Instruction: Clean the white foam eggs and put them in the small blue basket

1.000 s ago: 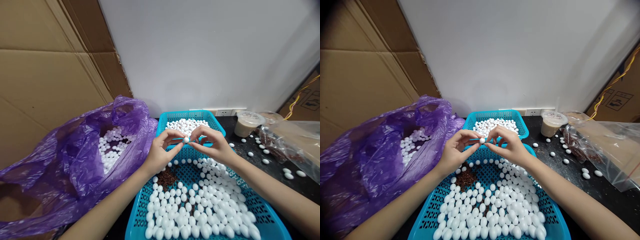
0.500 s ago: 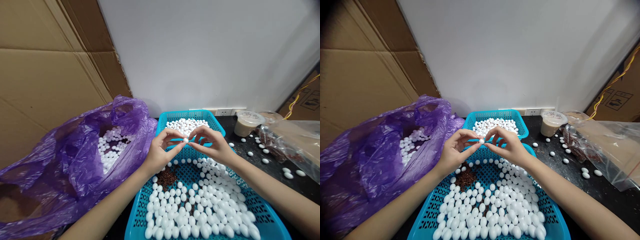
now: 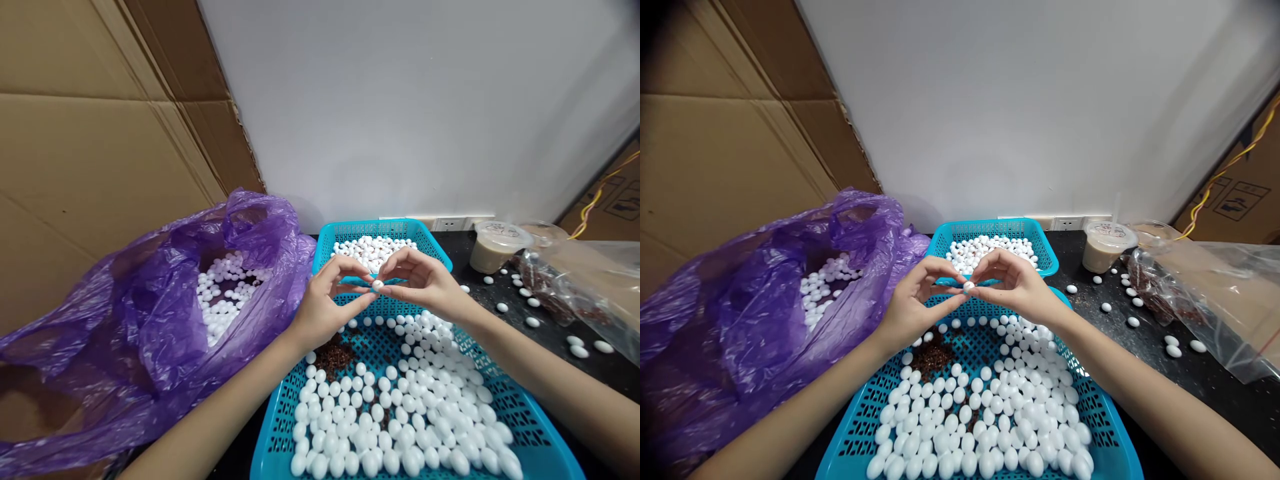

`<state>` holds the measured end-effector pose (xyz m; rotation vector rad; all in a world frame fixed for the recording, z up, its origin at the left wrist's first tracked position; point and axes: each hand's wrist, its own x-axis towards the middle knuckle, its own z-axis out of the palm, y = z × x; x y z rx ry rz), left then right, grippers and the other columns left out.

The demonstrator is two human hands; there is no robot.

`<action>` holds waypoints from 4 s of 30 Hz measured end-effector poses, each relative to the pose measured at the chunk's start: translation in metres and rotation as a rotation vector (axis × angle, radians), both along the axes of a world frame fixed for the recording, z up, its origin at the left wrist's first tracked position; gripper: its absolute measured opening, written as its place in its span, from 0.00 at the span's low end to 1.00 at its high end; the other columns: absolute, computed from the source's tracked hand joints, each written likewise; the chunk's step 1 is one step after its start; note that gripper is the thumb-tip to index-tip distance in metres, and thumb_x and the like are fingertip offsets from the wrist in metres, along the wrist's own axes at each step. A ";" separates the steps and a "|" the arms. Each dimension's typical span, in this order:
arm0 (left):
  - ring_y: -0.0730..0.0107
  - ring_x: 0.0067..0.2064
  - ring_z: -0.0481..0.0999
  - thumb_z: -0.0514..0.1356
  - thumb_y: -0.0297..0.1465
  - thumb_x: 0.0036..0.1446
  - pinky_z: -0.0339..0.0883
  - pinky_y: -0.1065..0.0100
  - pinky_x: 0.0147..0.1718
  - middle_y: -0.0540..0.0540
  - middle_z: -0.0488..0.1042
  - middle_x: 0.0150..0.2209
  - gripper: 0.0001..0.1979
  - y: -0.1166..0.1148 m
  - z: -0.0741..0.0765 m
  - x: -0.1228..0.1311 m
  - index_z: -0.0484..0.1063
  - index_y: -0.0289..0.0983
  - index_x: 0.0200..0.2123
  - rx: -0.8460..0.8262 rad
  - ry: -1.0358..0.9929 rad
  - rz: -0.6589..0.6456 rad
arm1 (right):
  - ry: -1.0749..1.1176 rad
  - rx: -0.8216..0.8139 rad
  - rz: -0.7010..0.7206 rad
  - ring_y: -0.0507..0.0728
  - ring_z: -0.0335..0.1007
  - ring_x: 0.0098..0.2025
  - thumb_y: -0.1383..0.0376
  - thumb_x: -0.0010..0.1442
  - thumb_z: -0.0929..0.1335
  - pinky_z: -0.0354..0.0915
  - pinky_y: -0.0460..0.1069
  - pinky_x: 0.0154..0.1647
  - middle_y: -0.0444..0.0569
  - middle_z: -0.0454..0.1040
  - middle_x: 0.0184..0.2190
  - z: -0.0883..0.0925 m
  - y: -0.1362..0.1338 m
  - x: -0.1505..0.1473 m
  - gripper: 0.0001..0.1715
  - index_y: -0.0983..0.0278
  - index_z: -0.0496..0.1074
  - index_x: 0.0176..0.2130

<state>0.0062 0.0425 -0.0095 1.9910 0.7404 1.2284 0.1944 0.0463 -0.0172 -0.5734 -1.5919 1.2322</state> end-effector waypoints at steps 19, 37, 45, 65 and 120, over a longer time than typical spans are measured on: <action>0.72 0.39 0.73 0.51 0.17 0.50 0.71 0.68 0.39 0.46 0.68 0.41 0.15 0.011 -0.007 -0.004 0.64 0.37 0.41 0.026 0.172 0.240 | -0.569 0.283 -0.244 0.57 0.71 0.40 0.70 0.59 0.64 0.69 0.54 0.40 0.51 0.74 0.37 -0.012 0.010 0.007 0.10 0.62 0.73 0.38; 0.72 0.39 0.73 0.52 0.18 0.50 0.71 0.66 0.40 0.46 0.69 0.41 0.16 0.011 -0.007 -0.004 0.64 0.37 0.41 0.023 0.168 0.238 | -0.701 0.449 -0.330 0.55 0.73 0.36 0.70 0.61 0.61 0.68 0.51 0.35 0.47 0.77 0.34 -0.012 0.007 0.007 0.12 0.59 0.71 0.39; 0.72 0.39 0.73 0.52 0.17 0.50 0.70 0.66 0.40 0.46 0.69 0.41 0.16 0.010 -0.006 -0.004 0.64 0.37 0.41 0.016 0.175 0.244 | -0.701 0.463 -0.300 0.56 0.73 0.37 0.70 0.61 0.60 0.68 0.53 0.36 0.49 0.76 0.34 -0.011 0.005 0.007 0.13 0.60 0.72 0.40; 0.72 0.38 0.73 0.52 0.17 0.50 0.70 0.67 0.40 0.46 0.69 0.41 0.15 0.011 -0.008 -0.004 0.64 0.37 0.41 0.028 0.167 0.245 | -0.247 -0.041 -0.242 0.56 0.73 0.37 0.61 0.57 0.67 0.71 0.53 0.37 0.51 0.76 0.35 -0.013 0.014 0.008 0.10 0.63 0.73 0.38; 0.72 0.35 0.71 0.55 0.20 0.51 0.65 0.69 0.34 0.48 0.70 0.36 0.08 0.009 -0.003 -0.004 0.67 0.37 0.35 0.059 0.141 0.331 | -0.781 0.395 -0.602 0.52 0.62 0.27 0.63 0.59 0.65 0.57 0.48 0.28 0.46 0.67 0.27 -0.009 0.007 0.011 0.09 0.63 0.74 0.36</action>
